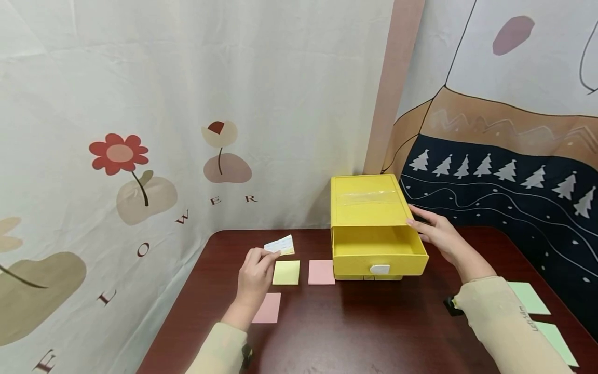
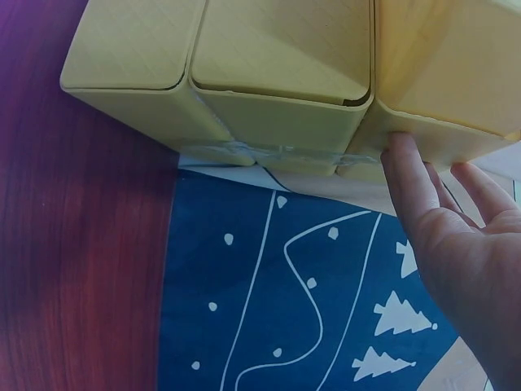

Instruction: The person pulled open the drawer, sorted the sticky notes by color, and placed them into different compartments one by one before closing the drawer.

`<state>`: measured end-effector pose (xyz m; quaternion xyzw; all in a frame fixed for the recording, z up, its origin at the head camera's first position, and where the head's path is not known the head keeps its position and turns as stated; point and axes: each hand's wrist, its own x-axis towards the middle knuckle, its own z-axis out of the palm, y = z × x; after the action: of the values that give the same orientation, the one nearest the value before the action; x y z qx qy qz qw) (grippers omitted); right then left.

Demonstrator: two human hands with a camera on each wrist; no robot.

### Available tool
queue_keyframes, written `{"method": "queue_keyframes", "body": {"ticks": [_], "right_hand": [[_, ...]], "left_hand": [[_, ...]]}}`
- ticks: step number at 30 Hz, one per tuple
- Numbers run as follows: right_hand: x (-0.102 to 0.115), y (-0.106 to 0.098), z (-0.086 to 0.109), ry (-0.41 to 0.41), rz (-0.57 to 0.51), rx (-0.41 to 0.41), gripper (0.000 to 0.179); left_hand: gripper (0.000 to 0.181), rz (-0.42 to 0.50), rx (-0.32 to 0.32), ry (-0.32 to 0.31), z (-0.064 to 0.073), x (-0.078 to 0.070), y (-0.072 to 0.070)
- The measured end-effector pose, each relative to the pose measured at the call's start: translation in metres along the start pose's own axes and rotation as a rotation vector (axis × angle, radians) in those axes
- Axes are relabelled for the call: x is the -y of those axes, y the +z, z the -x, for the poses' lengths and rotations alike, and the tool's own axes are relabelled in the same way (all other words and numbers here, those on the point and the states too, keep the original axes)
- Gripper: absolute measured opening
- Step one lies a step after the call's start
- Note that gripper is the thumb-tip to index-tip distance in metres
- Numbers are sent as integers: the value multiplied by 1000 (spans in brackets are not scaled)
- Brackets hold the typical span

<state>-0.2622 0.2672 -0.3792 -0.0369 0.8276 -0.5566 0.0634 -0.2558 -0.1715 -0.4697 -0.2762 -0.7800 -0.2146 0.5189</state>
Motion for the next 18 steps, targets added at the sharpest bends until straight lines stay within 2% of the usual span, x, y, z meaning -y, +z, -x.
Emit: {"method": "queue_keyframes", "body": {"ticks": [8,18], "right_hand": [[0,0,0,-6,-6,3,76],[-1,0,0,-9,-5,3,76]], "left_hand": [[20,39,-39,48,-10,-10,2],[29,92,-83,87,-26,-24,2]]}}
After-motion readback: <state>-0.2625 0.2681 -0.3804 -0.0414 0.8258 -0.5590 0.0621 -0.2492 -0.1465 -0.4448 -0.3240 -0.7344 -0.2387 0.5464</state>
